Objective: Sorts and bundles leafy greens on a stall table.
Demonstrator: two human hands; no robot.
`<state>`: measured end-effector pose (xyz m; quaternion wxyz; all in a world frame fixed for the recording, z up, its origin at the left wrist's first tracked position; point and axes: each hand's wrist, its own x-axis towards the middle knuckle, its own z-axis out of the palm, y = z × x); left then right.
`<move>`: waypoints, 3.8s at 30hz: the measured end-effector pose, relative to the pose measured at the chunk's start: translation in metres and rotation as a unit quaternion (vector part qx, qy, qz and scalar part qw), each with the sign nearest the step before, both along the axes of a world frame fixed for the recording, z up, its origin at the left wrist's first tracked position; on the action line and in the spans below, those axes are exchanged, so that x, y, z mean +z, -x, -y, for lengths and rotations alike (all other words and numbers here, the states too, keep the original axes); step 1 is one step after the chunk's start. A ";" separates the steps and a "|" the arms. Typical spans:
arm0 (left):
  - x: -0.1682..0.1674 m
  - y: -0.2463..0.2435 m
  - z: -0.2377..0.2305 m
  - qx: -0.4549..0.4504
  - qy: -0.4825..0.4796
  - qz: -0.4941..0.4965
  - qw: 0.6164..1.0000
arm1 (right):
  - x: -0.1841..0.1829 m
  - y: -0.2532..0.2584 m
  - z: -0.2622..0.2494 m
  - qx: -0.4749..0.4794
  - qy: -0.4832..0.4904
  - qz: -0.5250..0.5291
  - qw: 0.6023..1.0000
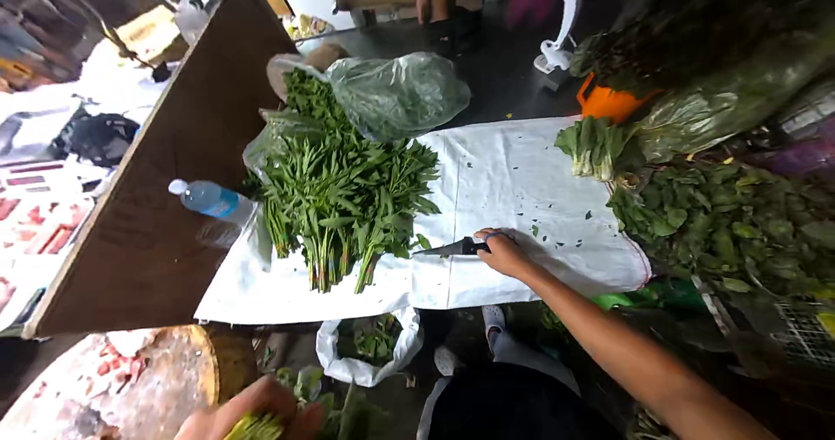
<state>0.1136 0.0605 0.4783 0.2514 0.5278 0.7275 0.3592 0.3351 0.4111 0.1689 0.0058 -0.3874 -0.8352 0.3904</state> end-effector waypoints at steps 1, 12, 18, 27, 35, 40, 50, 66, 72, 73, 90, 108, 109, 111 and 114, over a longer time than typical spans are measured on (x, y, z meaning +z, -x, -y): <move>0.017 -0.011 -0.034 -0.040 0.013 -0.049 0.998 | 0.005 -0.009 -0.001 -0.027 0.010 -0.025 0.999; -0.044 -0.195 -0.373 -0.451 0.204 -0.443 0.748 | 0.019 -0.186 0.013 -0.284 0.009 -0.170 0.944; -0.227 -0.235 -0.439 -0.571 0.206 -0.443 0.660 | 0.014 -0.249 0.034 -0.347 -0.015 -0.212 0.913; -0.298 -0.262 -0.411 -0.501 0.117 -0.484 0.708 | 0.024 -0.225 0.017 -0.315 0.053 -0.185 0.929; -0.269 -0.209 -0.256 -0.318 0.016 -0.149 0.936 | 0.061 -0.159 -0.041 -0.178 0.009 -0.218 0.960; -0.282 -0.125 -0.135 0.040 0.106 0.009 0.993 | 0.072 -0.076 -0.049 -0.034 0.048 -0.193 0.979; -0.287 -0.005 -0.079 0.358 0.087 -0.036 0.929 | 0.077 0.050 0.043 0.239 0.137 -0.071 0.959; -0.260 0.034 -0.097 0.181 0.061 0.452 0.871 | 0.044 0.105 0.122 -0.059 0.375 -0.183 0.907; -0.246 0.004 -0.082 0.146 -0.041 0.452 0.879 | 0.065 0.107 0.136 -0.086 0.385 -0.309 0.866; -0.244 0.004 -0.079 0.139 -0.055 0.436 0.888 | 0.069 0.106 0.139 -0.079 0.382 -0.319 0.864; -0.284 0.021 -0.074 0.084 0.009 0.663 0.744 | 0.035 0.121 0.135 -0.076 0.403 -0.221 0.885; -0.284 0.003 -0.082 0.091 -0.055 0.379 0.919 | 0.060 0.116 0.146 -0.186 0.406 -0.318 0.837; -0.276 0.006 -0.083 0.085 -0.056 0.420 0.902 | 0.062 0.116 0.145 -0.180 0.406 -0.318 0.838; -0.262 0.013 -0.086 0.079 -0.070 0.508 0.855 | 0.064 0.118 0.144 -0.151 0.424 -0.316 0.835; -0.259 0.015 -0.091 0.099 -0.106 0.580 0.801 | 0.062 0.126 0.145 -0.152 0.454 -0.310 0.822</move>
